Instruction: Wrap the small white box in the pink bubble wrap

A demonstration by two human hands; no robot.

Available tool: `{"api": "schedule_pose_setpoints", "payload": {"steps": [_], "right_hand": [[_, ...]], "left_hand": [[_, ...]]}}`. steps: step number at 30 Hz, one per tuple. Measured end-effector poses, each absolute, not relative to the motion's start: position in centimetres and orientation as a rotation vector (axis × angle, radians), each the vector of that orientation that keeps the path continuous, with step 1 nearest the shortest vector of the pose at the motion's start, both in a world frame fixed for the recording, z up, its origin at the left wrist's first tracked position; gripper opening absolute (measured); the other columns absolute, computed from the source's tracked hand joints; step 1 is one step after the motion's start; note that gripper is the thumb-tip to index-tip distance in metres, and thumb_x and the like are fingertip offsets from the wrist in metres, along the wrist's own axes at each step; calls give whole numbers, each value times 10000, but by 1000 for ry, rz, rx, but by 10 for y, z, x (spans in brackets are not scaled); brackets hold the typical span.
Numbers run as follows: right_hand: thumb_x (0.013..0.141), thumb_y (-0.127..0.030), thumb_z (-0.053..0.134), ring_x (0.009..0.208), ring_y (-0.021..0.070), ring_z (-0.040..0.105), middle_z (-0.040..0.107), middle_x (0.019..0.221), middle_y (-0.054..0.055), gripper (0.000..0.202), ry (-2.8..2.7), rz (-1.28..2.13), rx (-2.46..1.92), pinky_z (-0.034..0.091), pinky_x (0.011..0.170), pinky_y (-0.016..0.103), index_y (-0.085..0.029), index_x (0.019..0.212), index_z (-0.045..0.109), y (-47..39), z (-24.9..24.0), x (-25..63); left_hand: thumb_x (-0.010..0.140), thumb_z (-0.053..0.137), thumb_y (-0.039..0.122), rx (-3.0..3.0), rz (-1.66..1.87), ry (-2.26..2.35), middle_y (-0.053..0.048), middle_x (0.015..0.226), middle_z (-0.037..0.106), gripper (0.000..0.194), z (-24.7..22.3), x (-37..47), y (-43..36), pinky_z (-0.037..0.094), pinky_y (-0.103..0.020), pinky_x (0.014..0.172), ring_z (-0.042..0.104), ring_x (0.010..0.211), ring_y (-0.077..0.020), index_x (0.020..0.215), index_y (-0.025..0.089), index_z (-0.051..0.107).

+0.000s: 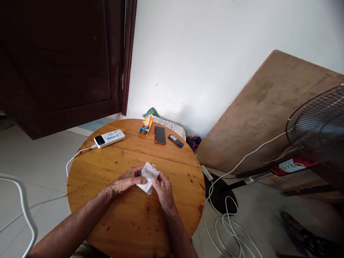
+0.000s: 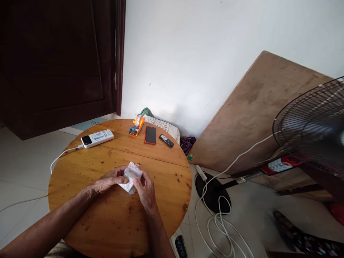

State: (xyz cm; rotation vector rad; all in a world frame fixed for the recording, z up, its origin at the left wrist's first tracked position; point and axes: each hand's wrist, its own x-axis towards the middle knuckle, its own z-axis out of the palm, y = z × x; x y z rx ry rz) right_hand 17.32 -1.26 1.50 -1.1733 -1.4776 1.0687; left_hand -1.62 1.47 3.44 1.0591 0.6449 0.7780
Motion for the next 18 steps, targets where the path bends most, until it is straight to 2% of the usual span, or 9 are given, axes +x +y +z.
{"api": "schedule_pose_setpoints", "payload": {"steps": [5, 10, 14, 18], "right_hand": [[878, -534, 592, 798, 191, 608, 701, 887, 50, 385, -1492, 1038, -1184, 493, 738, 281, -180, 996, 690, -15, 19, 172], [841, -518, 624, 784, 207, 633, 722, 864, 55, 349, -1456, 1059, -1201, 499, 720, 291, -185, 918, 699, -16, 28, 169], [839, -529, 625, 765, 211, 627, 720, 834, 59, 359, -1450, 1054, -1215, 493, 700, 296, -184, 895, 702, -17, 29, 169], [882, -522, 568, 833, 218, 625, 714, 891, 67, 364, -1504, 981, -1232, 482, 760, 310, -191, 927, 713, -15, 29, 172]], "left_hand": [[610, 748, 250, 1032, 774, 667, -43, 996, 700, 535, 34, -16, 14, 453, -321, 816, 612, 894, -214, 1128, 162, 644], [579, 736, 244, 1023, 777, 722, -57, 1025, 694, 592, 35, -15, 14, 452, -324, 810, 610, 911, -229, 1156, 157, 633], [586, 728, 260, 1039, 774, 703, -47, 987, 688, 552, 34, -17, 16, 451, -311, 781, 601, 874, -216, 1122, 155, 652], [595, 724, 252, 1111, 742, 717, -23, 913, 674, 477, 34, -18, 17, 437, -286, 744, 585, 825, -190, 1057, 148, 665]]}}
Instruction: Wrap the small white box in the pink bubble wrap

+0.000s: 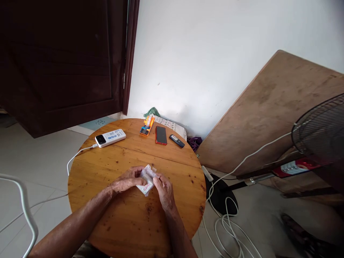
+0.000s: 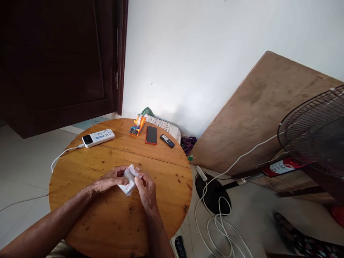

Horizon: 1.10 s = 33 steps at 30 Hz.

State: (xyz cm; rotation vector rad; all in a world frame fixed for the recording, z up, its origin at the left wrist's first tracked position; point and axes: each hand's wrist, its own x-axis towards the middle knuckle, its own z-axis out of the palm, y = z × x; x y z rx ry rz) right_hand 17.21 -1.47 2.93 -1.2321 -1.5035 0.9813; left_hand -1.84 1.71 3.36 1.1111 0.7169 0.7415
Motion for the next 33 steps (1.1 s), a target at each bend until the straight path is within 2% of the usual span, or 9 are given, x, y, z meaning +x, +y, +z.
{"api": "schedule_pose_setpoints", "payload": {"steps": [4, 7, 9, 12, 20, 23, 27, 30, 33], "right_hand": [[882, -519, 566, 853, 214, 625, 716, 915, 65, 371, -1501, 1011, -1232, 476, 767, 301, -190, 935, 728, -10, 34, 171], [866, -513, 602, 745, 177, 582, 670, 785, 36, 362, -1408, 1058, -1205, 460, 684, 269, -170, 814, 706, -8, 36, 166], [861, -513, 615, 679, 153, 530, 615, 707, 15, 372, -1314, 1050, -1223, 436, 622, 251, -167, 734, 669, -8, 37, 164], [856, -511, 628, 665, 148, 503, 587, 689, 9, 369, -1238, 1046, -1245, 426, 606, 249, -172, 714, 656, -10, 39, 162], [889, -514, 596, 747, 189, 570, 633, 756, 43, 365, -1314, 983, -1239, 464, 677, 282, -177, 783, 689, -12, 42, 164], [910, -453, 580, 743, 189, 588, 655, 774, 44, 318, -1411, 903, -1238, 465, 694, 291, -181, 785, 688, -14, 45, 162], [932, -342, 543, 835, 211, 653, 723, 890, 66, 246, -1574, 746, -1247, 498, 782, 314, -202, 900, 742, -18, 45, 159], [940, -290, 518, 882, 218, 664, 734, 936, 73, 250, -1707, 578, -1256, 509, 811, 332, -232, 974, 760, -20, 41, 159], [948, -260, 504, 917, 227, 666, 739, 976, 79, 269, -1821, 405, -1264, 510, 827, 359, -250, 1030, 760, -21, 35, 160]], "left_hand": [[619, 699, 271, 1212, 690, 703, -12, 882, 665, 384, 35, -16, 16, 428, -274, 722, 573, 806, -185, 982, 150, 664], [630, 683, 258, 1255, 674, 707, -3, 877, 657, 351, 36, -15, 14, 429, -274, 733, 569, 807, -184, 966, 157, 660], [635, 673, 245, 1254, 667, 723, 1, 884, 658, 368, 37, -15, 13, 427, -270, 730, 571, 817, -185, 993, 165, 659], [620, 675, 243, 1234, 665, 740, 1, 890, 666, 428, 37, -15, 13, 427, -264, 713, 575, 817, -188, 1041, 170, 658], [641, 689, 294, 1261, 674, 819, -9, 885, 682, 395, 38, -15, 17, 447, -283, 751, 584, 828, -201, 1016, 172, 683], [660, 704, 301, 1263, 687, 824, -3, 858, 663, 355, 39, -15, 17, 438, -270, 735, 572, 808, -188, 989, 170, 680], [674, 713, 307, 1267, 745, 877, 7, 825, 634, 330, 36, -15, 18, 426, -255, 706, 550, 768, -165, 967, 160, 676], [701, 699, 341, 1372, 771, 965, 10, 785, 621, 280, 33, -16, 19, 419, -250, 692, 538, 745, -158, 910, 156, 685], [707, 696, 377, 1471, 800, 1073, -4, 812, 647, 318, 29, -17, 20, 429, -256, 704, 552, 763, -168, 931, 151, 708]]}}
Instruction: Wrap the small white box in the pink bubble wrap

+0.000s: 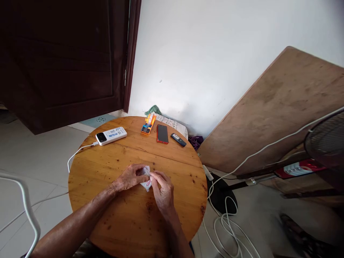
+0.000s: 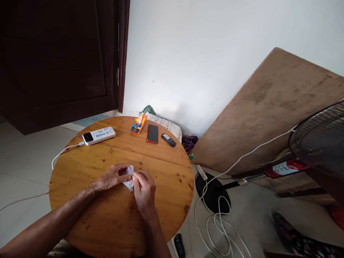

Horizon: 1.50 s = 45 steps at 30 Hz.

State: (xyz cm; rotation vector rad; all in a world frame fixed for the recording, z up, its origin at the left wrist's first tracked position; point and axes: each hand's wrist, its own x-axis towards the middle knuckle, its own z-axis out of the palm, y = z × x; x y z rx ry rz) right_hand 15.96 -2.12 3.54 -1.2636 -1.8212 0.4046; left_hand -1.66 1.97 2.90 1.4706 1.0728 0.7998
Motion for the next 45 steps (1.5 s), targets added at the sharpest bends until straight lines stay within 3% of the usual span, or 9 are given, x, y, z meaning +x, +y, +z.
{"api": "schedule_pose_setpoints", "payload": {"steps": [6, 20, 36, 45], "right_hand": [[969, -215, 469, 916, 219, 685, 747, 1006, 77, 302, -1915, 208, -1219, 518, 818, 356, -260, 1082, 745, -22, 30, 161], [957, -130, 451, 894, 214, 678, 737, 1018, 86, 323, -2065, -55, -1202, 506, 778, 332, -224, 1106, 721, -24, 26, 153], [959, -142, 478, 974, 231, 633, 694, 1118, 98, 249, -2049, -252, -1142, 455, 811, 369, -205, 1071, 691, -26, 30, 149], [970, -174, 443, 1073, 260, 568, 642, 1222, 112, 283, -2136, -195, -1208, 419, 855, 413, -206, 1168, 644, -29, 27, 147]], "left_hand": [[735, 703, 397, 1417, 796, 1030, -35, 954, 703, 466, 21, -21, 23, 472, -294, 799, 608, 875, -204, 1139, 166, 692], [721, 671, 343, 1277, 732, 868, -11, 866, 664, 315, 25, -30, 27, 447, -266, 751, 583, 801, -173, 983, 169, 684], [706, 702, 378, 1210, 842, 886, -4, 806, 653, 317, 21, -25, 26, 430, -253, 693, 553, 726, -143, 925, 149, 691], [671, 692, 411, 1219, 880, 1003, 2, 738, 639, 353, 24, -22, 27, 396, -226, 541, 525, 611, -117, 901, 143, 679]]}}
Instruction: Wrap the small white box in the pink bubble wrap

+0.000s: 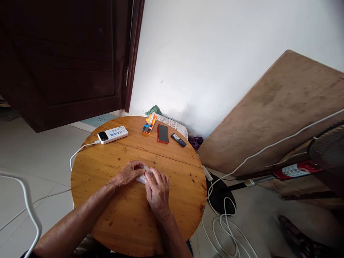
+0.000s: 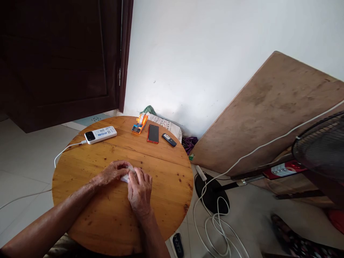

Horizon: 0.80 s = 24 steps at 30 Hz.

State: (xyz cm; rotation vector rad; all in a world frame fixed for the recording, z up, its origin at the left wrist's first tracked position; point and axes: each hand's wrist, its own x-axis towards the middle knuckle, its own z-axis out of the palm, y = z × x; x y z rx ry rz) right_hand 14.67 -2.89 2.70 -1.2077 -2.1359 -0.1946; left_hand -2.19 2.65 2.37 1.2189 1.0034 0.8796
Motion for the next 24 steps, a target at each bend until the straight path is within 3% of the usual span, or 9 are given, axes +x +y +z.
{"api": "schedule_pose_setpoints", "payload": {"steps": [8, 14, 20, 24], "right_hand": [[959, -168, 466, 1196, 297, 512, 568, 1339, 147, 305, -2183, -217, -1212, 414, 913, 459, -198, 1207, 639, -30, 22, 150], [946, -165, 494, 1197, 288, 519, 556, 1352, 136, 324, -2183, -155, -1163, 420, 918, 456, -213, 1235, 633, -32, 24, 150], [923, -171, 527, 1144, 256, 567, 585, 1315, 98, 242, -2047, -47, -1105, 443, 922, 428, -236, 1112, 664, -31, 26, 156], [904, -208, 540, 1202, 263, 555, 573, 1337, 111, 357, -1912, 51, -1201, 450, 993, 443, -230, 1257, 584, -25, 20, 168]], "left_hand": [[671, 647, 459, 1248, 874, 1082, 51, 575, 547, 377, 18, -20, 30, 317, -218, 445, 416, 457, -85, 883, 147, 651], [667, 641, 437, 1292, 914, 1155, 32, 631, 576, 315, 20, -23, 30, 359, -229, 506, 457, 537, -104, 813, 159, 657], [675, 640, 437, 1318, 937, 1180, 24, 643, 589, 298, 18, -23, 30, 367, -234, 548, 478, 587, -119, 790, 162, 646], [684, 633, 458, 1316, 921, 1153, 25, 628, 594, 317, 16, -21, 30, 367, -232, 533, 491, 568, -122, 809, 167, 619]]}}
